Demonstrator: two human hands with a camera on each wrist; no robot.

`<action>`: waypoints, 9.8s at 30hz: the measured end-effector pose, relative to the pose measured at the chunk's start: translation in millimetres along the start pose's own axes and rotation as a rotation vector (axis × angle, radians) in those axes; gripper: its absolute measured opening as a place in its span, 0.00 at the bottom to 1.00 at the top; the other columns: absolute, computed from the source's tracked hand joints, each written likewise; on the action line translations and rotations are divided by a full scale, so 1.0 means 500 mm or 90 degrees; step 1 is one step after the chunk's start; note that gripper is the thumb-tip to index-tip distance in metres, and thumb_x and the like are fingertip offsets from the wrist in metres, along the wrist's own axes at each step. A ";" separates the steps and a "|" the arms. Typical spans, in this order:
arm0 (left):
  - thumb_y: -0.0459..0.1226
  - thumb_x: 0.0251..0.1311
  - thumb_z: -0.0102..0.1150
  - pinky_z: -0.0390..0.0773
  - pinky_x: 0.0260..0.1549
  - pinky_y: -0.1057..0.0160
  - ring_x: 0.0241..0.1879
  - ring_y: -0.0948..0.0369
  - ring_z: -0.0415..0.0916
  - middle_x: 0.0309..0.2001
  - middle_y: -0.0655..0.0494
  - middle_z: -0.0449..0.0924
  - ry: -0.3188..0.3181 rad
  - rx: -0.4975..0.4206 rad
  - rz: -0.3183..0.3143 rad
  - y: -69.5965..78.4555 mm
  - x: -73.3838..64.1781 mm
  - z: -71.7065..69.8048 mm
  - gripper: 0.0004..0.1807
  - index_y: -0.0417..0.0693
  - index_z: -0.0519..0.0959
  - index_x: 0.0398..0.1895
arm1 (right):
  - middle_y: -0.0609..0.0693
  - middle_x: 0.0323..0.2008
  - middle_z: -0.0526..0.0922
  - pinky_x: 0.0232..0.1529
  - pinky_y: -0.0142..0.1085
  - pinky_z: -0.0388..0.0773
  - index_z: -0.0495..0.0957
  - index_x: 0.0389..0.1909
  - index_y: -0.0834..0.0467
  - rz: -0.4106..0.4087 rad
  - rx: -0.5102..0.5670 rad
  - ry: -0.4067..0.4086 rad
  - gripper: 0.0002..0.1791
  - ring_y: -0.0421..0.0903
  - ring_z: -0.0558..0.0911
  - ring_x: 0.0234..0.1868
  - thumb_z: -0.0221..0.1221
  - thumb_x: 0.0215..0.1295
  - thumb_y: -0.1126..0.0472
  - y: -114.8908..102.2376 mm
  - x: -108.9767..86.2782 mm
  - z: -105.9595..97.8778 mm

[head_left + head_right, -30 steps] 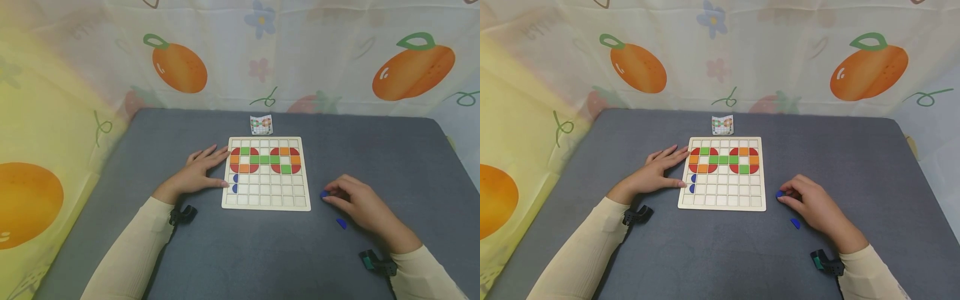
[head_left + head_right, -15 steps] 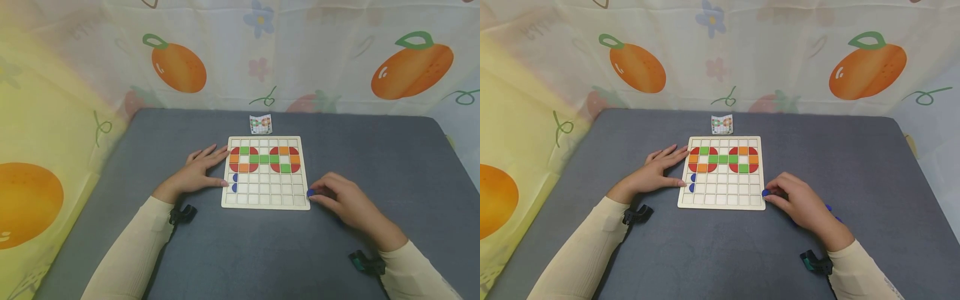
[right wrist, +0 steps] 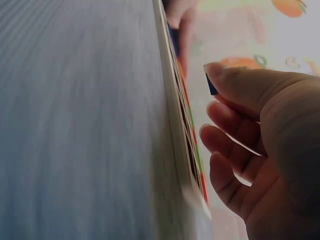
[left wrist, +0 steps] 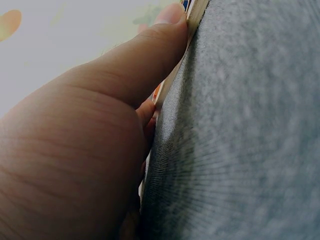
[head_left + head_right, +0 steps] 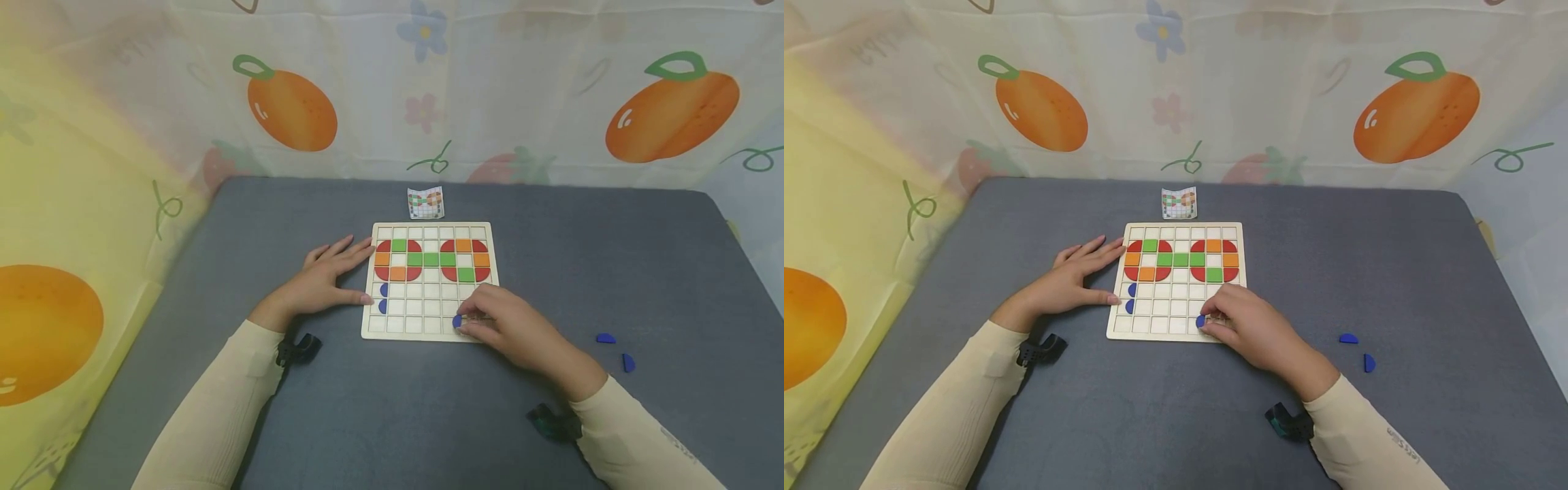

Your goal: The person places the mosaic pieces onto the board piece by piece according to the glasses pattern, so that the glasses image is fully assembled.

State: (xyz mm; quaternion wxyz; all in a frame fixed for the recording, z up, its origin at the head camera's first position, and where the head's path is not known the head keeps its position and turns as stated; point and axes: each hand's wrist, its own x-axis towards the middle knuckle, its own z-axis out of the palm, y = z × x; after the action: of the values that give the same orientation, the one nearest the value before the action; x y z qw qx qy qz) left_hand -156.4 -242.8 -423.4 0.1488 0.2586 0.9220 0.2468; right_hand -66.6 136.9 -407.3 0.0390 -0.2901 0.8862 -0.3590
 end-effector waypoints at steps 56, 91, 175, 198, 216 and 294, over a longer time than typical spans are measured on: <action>0.62 0.64 0.75 0.34 0.76 0.38 0.87 0.54 0.34 0.87 0.66 0.49 0.007 0.002 0.003 -0.002 -0.004 0.000 0.56 0.61 0.57 0.90 | 0.43 0.30 0.75 0.37 0.41 0.78 0.82 0.33 0.52 0.034 -0.167 -0.024 0.12 0.44 0.76 0.32 0.73 0.71 0.53 -0.115 0.135 0.148; 0.62 0.65 0.74 0.33 0.76 0.38 0.86 0.55 0.34 0.87 0.66 0.49 0.008 0.007 0.008 -0.002 0.006 -0.002 0.56 0.61 0.56 0.90 | 0.43 0.38 0.81 0.47 0.40 0.79 0.91 0.50 0.57 -0.015 -0.045 -0.079 0.08 0.42 0.78 0.39 0.71 0.75 0.60 -0.083 0.127 0.112; 0.64 0.63 0.74 0.33 0.76 0.37 0.87 0.54 0.33 0.87 0.67 0.48 -0.001 0.008 0.005 -0.001 0.003 -0.001 0.57 0.62 0.56 0.90 | 0.55 0.56 0.84 0.56 0.53 0.79 0.80 0.66 0.64 0.019 0.380 0.014 0.21 0.55 0.83 0.55 0.51 0.88 0.53 -0.091 0.109 0.044; 0.63 0.63 0.75 0.33 0.76 0.37 0.87 0.54 0.32 0.87 0.66 0.47 0.000 0.002 0.003 -0.003 0.000 0.003 0.58 0.62 0.55 0.90 | 0.66 0.64 0.77 0.58 0.45 0.75 0.68 0.78 0.59 -0.063 0.561 0.017 0.41 0.59 0.79 0.63 0.32 0.87 0.33 0.038 -0.021 -0.063; 0.64 0.63 0.74 0.33 0.76 0.37 0.87 0.54 0.32 0.87 0.67 0.47 0.003 -0.004 0.001 -0.001 0.002 0.008 0.58 0.62 0.55 0.90 | 0.61 0.65 0.80 0.63 0.36 0.74 0.65 0.79 0.70 -0.057 0.509 0.073 0.30 0.51 0.80 0.64 0.34 0.90 0.55 0.169 -0.167 -0.131; 0.65 0.62 0.75 0.33 0.76 0.36 0.87 0.53 0.32 0.88 0.65 0.48 0.006 0.003 -0.005 -0.008 0.004 0.006 0.59 0.61 0.55 0.90 | 0.30 0.38 0.80 0.43 0.31 0.68 0.90 0.43 0.41 -0.091 -0.036 0.068 0.22 0.36 0.75 0.41 0.82 0.53 0.68 0.143 -0.156 -0.092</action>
State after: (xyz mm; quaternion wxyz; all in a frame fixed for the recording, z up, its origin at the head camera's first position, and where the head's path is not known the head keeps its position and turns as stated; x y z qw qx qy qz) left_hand -158.6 -243.5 -428.1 0.1447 0.2537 0.9243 0.2457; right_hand -49.4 248.4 -431.3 -0.0422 -0.3340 0.8738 -0.3509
